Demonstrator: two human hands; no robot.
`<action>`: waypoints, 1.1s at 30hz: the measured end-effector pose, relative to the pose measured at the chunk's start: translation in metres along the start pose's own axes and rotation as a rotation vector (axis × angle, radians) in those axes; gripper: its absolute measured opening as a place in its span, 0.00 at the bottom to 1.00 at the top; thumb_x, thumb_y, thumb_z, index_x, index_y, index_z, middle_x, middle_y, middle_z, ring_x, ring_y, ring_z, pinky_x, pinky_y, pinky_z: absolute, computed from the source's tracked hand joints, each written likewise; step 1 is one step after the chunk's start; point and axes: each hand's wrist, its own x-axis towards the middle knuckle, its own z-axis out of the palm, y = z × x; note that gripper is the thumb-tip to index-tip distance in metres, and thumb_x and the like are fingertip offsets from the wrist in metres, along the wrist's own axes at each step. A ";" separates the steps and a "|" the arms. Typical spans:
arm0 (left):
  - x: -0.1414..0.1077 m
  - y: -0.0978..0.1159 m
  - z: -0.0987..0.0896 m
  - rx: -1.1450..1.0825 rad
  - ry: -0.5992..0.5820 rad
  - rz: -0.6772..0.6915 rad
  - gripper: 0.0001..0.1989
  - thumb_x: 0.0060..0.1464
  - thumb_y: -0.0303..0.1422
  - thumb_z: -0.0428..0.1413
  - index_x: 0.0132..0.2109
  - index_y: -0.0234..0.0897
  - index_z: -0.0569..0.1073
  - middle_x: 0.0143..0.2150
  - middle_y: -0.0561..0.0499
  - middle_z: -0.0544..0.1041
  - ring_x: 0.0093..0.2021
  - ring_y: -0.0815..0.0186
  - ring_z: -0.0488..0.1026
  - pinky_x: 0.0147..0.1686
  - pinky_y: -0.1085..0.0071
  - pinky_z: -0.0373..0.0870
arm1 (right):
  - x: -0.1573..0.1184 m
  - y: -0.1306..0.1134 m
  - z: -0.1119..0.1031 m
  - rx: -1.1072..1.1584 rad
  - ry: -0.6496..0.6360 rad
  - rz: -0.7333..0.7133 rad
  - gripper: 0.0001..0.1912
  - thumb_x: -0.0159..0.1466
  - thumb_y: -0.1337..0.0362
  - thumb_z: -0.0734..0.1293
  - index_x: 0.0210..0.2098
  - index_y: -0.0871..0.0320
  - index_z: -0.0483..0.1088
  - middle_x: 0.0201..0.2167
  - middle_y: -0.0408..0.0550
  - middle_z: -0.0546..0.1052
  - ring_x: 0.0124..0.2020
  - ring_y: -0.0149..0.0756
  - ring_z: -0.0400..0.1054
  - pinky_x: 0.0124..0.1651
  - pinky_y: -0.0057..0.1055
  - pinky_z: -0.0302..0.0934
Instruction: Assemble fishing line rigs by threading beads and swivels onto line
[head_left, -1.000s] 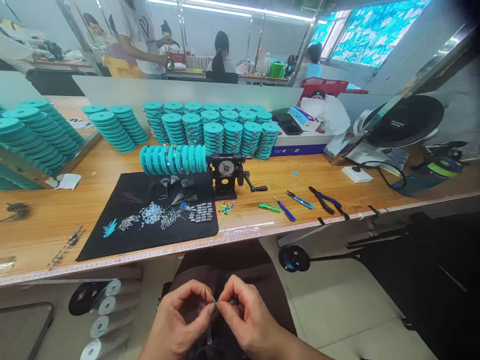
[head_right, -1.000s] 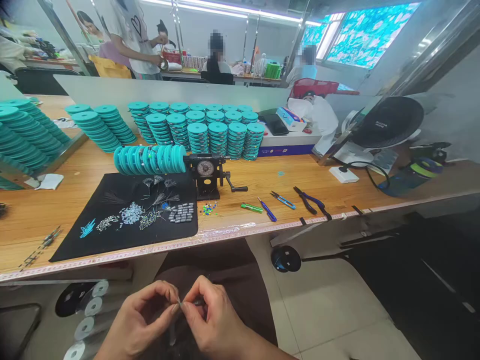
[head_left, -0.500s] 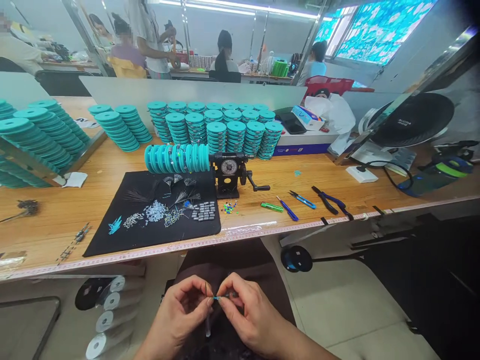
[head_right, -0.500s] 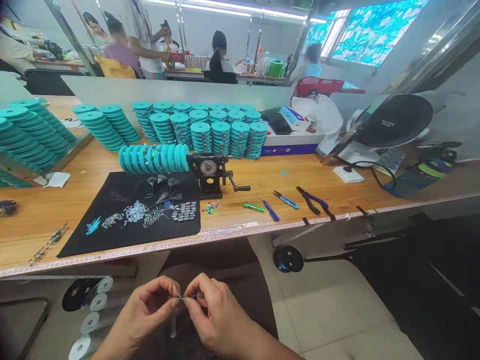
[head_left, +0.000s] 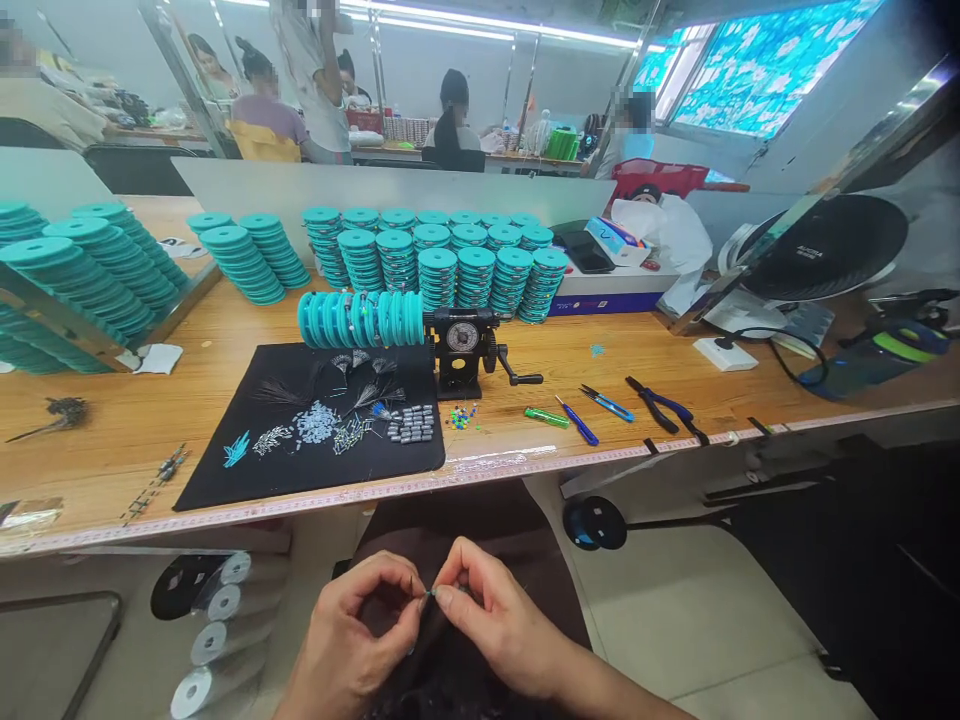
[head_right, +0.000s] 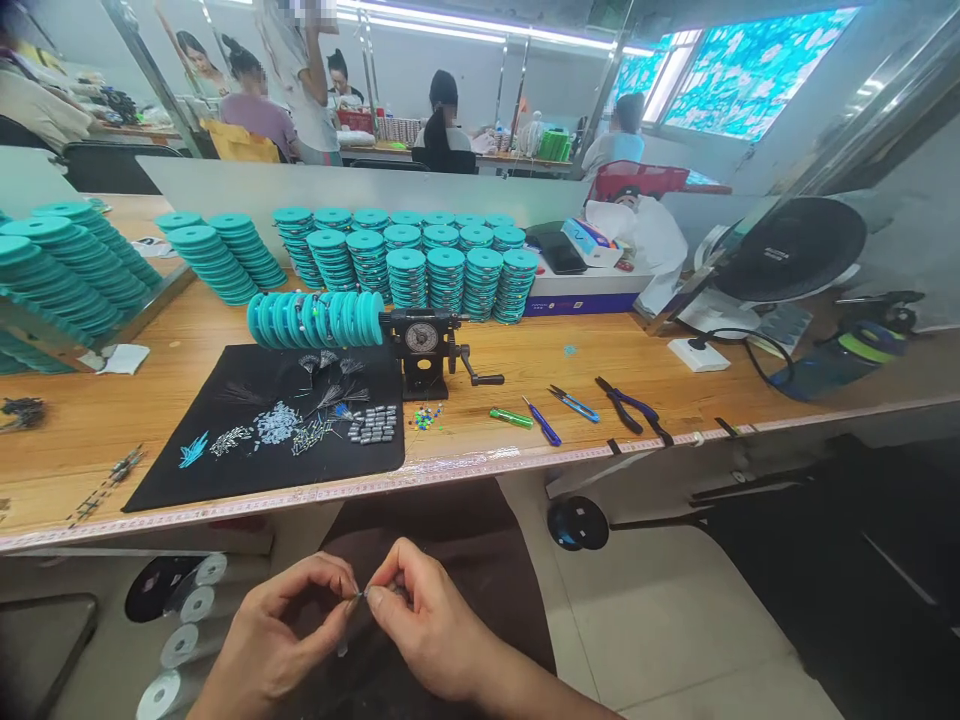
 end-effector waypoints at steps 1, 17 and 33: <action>0.000 0.000 0.000 -0.003 0.001 0.006 0.04 0.49 0.26 0.57 0.28 0.39 0.73 0.29 0.52 0.76 0.31 0.63 0.74 0.32 0.73 0.70 | 0.001 0.002 0.001 0.027 0.000 0.004 0.04 0.64 0.66 0.62 0.32 0.58 0.62 0.26 0.38 0.62 0.28 0.29 0.54 0.31 0.25 0.52; -0.001 -0.021 0.009 -0.658 -0.076 -0.379 0.08 0.52 0.36 0.63 0.34 0.35 0.76 0.31 0.53 0.73 0.30 0.68 0.69 0.33 0.73 0.66 | 0.002 0.025 0.008 -0.403 0.164 -0.142 0.05 0.64 0.64 0.66 0.33 0.58 0.72 0.19 0.37 0.60 0.21 0.29 0.56 0.28 0.27 0.53; -0.004 -0.029 0.010 -0.634 -0.094 -0.361 0.08 0.49 0.35 0.65 0.33 0.36 0.77 0.32 0.52 0.74 0.31 0.68 0.70 0.34 0.74 0.67 | -0.005 0.025 0.007 -0.407 0.218 -0.081 0.02 0.59 0.67 0.68 0.32 0.59 0.74 0.17 0.34 0.57 0.19 0.26 0.53 0.27 0.25 0.50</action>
